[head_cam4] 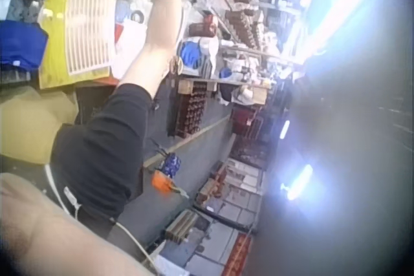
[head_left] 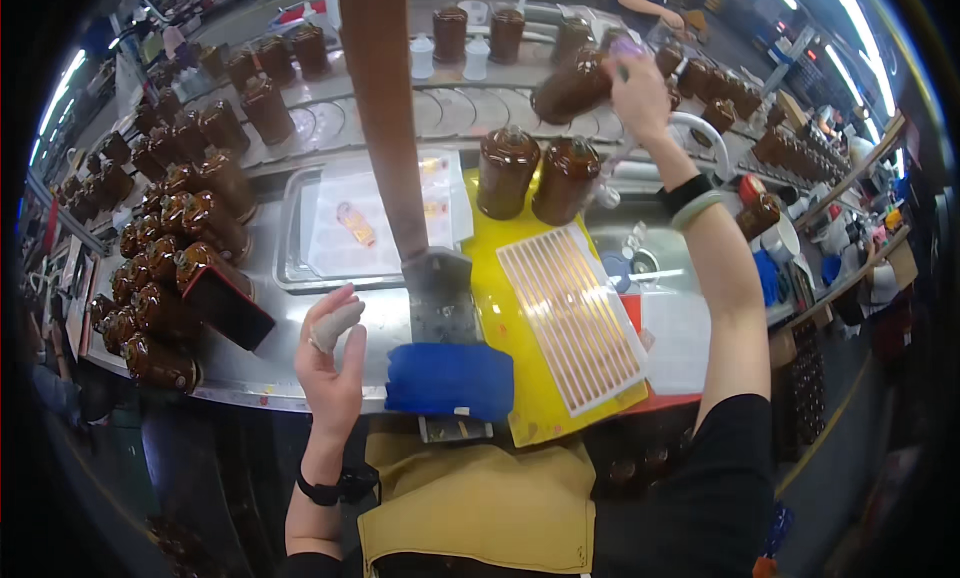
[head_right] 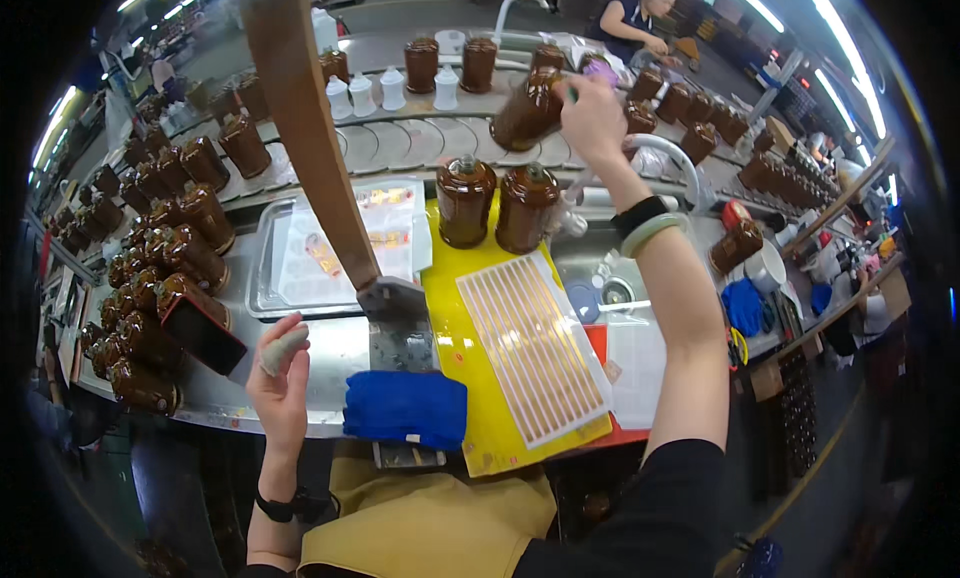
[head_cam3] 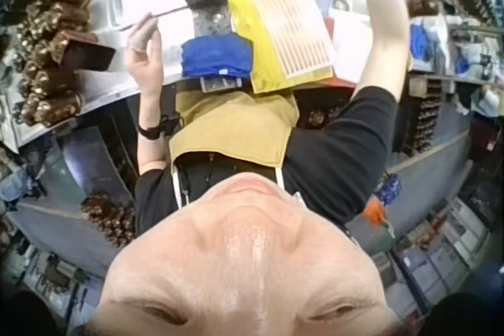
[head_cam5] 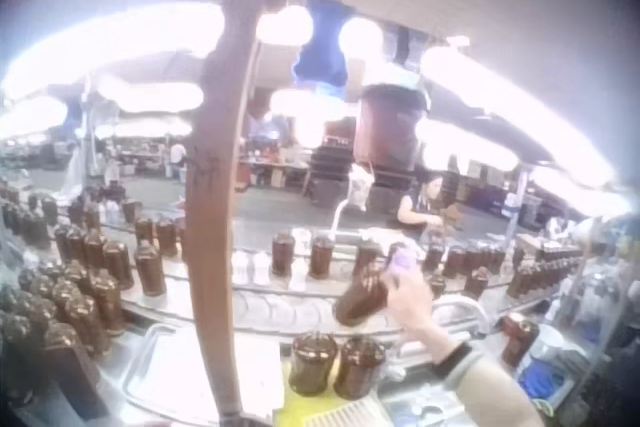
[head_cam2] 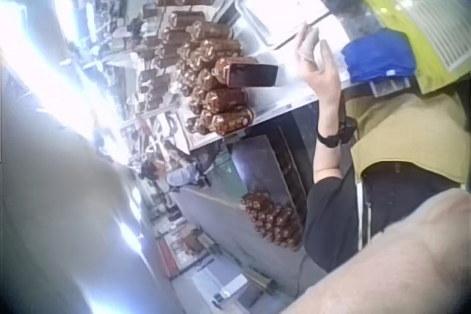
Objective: The person takes a bottle from a conveyor, wipes it, and places it on a stand to apply labels to the front and back. They smooth the labels with a squeegee, apply a thin strip around the base, and return the bottle to the conveyor.
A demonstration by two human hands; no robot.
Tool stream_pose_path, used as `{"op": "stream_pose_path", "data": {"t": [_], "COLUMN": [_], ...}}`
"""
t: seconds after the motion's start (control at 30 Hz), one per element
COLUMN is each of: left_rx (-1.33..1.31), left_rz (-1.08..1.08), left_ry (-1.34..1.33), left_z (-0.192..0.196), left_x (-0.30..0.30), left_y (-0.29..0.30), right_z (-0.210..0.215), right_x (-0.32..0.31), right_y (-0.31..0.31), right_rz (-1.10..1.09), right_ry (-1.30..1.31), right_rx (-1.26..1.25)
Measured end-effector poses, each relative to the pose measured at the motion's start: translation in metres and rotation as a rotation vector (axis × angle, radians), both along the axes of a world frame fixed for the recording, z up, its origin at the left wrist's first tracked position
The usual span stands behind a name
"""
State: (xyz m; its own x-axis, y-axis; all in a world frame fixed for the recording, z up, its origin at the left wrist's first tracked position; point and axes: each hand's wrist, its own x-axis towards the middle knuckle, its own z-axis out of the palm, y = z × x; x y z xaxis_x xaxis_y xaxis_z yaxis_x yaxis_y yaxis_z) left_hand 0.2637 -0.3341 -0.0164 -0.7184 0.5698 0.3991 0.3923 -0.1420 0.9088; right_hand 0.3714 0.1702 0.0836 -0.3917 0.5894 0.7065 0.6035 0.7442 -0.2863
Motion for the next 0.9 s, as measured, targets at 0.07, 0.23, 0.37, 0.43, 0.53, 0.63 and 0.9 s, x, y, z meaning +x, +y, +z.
{"op": "stream_pose_path", "data": {"t": [0.07, 0.23, 0.37, 0.43, 0.53, 0.63, 0.9], "left_rx": [0.03, 0.042, 0.027, 0.006, -0.017, -0.025, -0.053], "left_rz": [-0.014, -0.044, -0.05, -0.053, -0.049, -0.045, -0.022], "left_ry": [-0.034, 0.108, 0.152, 0.137, 0.116, 0.144, 0.091], "left_z": [0.006, 0.016, 0.013, 0.01, 0.006, 0.005, 0.001], "left_x": [0.004, 0.016, 0.023, 0.025, 0.027, 0.03, 0.036], "left_y": [0.007, 0.021, 0.022, 0.019, 0.015, 0.008, -0.007], "right_z": [0.033, 0.095, 0.062, 0.019, -0.05, -0.106, -0.188], "right_x": [0.036, 0.154, 0.225, 0.242, 0.259, 0.271, 0.281], "right_y": [-0.01, -0.045, -0.076, -0.083, -0.073, -0.045, -0.005], "right_rz": [0.078, 0.125, 0.069, -0.018, -0.242, -0.367, -0.523], "right_ry": [0.078, 0.076, -0.102, -0.182, -0.31, -0.357, -0.429], "right_rx": [0.223, 0.185, 0.126, 0.146, 0.13, 0.054, -0.165]}}
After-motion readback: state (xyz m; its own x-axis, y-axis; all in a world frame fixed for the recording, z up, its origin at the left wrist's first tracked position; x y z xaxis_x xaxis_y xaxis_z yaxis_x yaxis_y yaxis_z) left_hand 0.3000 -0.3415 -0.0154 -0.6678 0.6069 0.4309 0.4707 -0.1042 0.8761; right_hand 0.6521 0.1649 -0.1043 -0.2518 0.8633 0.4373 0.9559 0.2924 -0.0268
